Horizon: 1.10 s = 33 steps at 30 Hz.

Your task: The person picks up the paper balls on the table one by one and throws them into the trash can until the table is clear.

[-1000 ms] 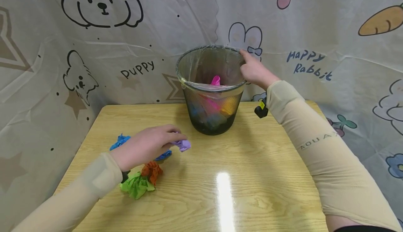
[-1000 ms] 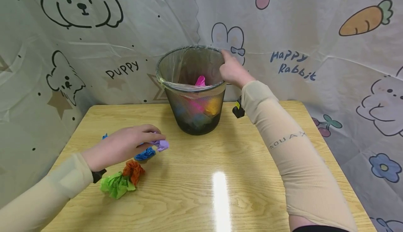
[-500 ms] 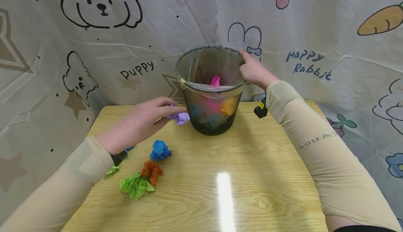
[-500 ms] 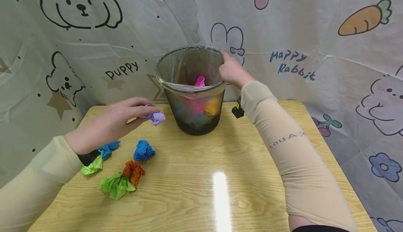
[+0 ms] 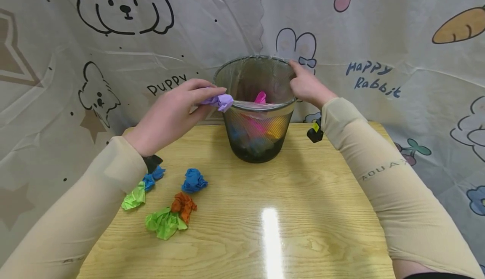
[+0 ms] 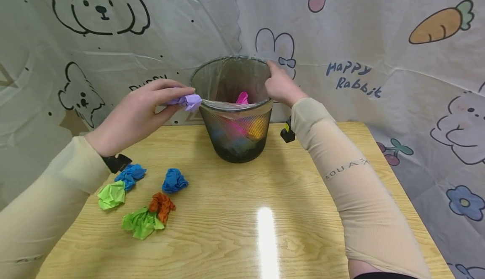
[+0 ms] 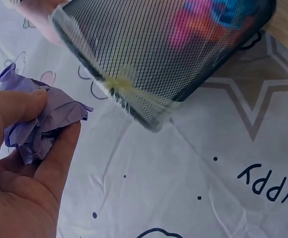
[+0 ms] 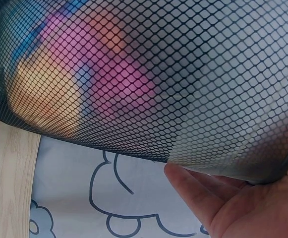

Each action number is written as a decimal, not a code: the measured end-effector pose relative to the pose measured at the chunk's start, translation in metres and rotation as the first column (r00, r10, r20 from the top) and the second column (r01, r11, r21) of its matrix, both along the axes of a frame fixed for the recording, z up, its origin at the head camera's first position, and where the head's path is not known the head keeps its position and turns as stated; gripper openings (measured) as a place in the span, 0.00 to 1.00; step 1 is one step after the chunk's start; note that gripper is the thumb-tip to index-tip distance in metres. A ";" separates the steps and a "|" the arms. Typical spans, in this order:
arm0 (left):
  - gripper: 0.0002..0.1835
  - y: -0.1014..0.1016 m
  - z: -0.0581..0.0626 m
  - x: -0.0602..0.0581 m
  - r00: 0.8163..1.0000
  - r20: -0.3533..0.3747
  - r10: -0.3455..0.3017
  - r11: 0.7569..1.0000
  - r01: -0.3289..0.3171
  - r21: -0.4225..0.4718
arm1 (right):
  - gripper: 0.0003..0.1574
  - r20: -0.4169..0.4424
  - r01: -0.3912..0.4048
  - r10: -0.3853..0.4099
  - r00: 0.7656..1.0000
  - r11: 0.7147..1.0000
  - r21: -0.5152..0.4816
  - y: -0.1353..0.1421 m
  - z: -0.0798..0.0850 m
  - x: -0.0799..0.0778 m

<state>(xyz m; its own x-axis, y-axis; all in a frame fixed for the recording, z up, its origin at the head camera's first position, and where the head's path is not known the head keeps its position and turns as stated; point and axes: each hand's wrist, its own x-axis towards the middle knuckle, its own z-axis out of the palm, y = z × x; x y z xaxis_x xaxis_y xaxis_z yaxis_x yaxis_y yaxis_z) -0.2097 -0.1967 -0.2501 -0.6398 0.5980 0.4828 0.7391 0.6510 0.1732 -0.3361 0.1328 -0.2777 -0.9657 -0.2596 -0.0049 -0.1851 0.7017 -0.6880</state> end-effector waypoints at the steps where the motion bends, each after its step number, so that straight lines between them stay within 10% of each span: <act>1: 0.24 0.002 0.002 -0.003 1.000 0.007 0.006 1.000 -0.006 0.002 | 0.46 0.000 0.002 -0.002 1.000 1.000 0.000 0.000 0.000 0.000; 13: 0.24 0.030 0.021 -0.042 0.991 0.113 0.072 0.997 -0.071 -0.021 | 0.47 0.009 0.013 -0.013 1.000 1.000 -0.013 0.002 -0.002 -0.001; 33: 0.23 0.063 0.020 -0.092 0.962 0.243 0.129 0.989 -0.105 -0.108 | 0.46 0.006 0.006 -0.006 1.000 1.000 -0.012 0.001 -0.002 -0.001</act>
<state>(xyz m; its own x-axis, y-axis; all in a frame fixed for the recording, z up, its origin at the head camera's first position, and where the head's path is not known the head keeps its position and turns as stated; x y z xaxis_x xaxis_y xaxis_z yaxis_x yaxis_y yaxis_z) -0.3019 -0.1333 -0.2300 -0.8008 0.5463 0.2457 0.5980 0.7525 0.2760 -0.3373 0.1335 -0.2793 -0.9672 -0.2539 -0.0081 -0.1765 0.6948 -0.6972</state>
